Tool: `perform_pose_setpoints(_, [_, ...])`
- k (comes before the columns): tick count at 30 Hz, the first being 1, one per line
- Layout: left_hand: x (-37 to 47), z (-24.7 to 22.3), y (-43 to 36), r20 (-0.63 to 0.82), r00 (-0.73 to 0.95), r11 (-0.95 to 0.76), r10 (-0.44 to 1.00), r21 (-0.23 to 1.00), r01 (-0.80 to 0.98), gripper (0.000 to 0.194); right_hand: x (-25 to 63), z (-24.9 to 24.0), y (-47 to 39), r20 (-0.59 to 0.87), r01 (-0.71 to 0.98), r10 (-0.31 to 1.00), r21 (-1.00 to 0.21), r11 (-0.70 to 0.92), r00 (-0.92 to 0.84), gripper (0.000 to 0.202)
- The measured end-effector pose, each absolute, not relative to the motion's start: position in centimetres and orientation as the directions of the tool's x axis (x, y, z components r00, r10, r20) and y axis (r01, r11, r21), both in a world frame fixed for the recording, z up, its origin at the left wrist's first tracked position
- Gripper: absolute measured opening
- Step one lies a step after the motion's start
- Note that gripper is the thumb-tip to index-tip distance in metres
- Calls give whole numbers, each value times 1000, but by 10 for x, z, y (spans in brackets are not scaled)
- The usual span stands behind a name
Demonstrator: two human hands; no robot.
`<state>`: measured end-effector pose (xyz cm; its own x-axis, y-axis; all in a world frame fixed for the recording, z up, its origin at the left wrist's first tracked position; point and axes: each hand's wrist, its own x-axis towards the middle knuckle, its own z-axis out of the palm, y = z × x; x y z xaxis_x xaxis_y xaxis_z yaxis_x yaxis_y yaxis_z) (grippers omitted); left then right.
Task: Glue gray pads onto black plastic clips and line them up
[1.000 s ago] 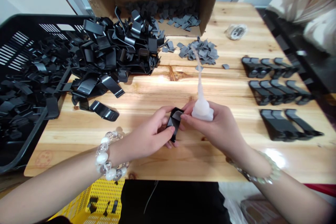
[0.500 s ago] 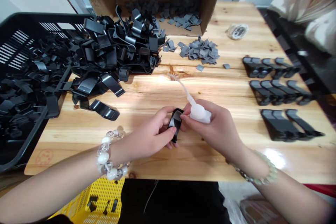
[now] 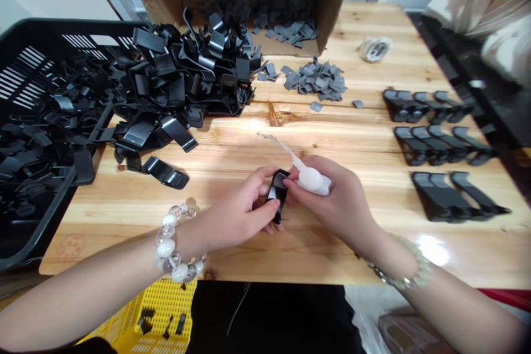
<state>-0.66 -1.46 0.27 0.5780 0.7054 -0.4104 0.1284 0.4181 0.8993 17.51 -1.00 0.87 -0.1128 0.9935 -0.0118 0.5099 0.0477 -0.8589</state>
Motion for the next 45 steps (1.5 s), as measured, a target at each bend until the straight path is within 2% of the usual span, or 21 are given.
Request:
perform_pose_setpoints(4, [-6,2,-15,-380,586,394,716,913,110,47,175,6,-10,-37,491,994,-871,17,-100,8])
perform_pose_setpoints(14, [-8,-2,-17,-306,605,330,735,941,75,41,176,4,-8,-160,306,982,-944,-122,-103,15])
perform_pose_setpoints(28, [-7,-3,-18,-274,591,274,759,957,92,41,175,11,-8,-145,313,986,-943,-111,-88,14])
perform_pose_setpoints(34, [-9,0,-14,-278,594,319,755,947,38,36,181,18,-6,-143,223,987,-967,-124,-68,14])
perform_pose_setpoints(39, [-11,4,-10,-373,659,494,654,869,1,22,183,17,-4,-209,132,973,-972,-196,-93,17])
perform_pose_setpoints(45, [-11,5,-8,-420,670,587,612,809,-29,33,180,16,-5,-226,-6,959,-973,-231,-170,19])
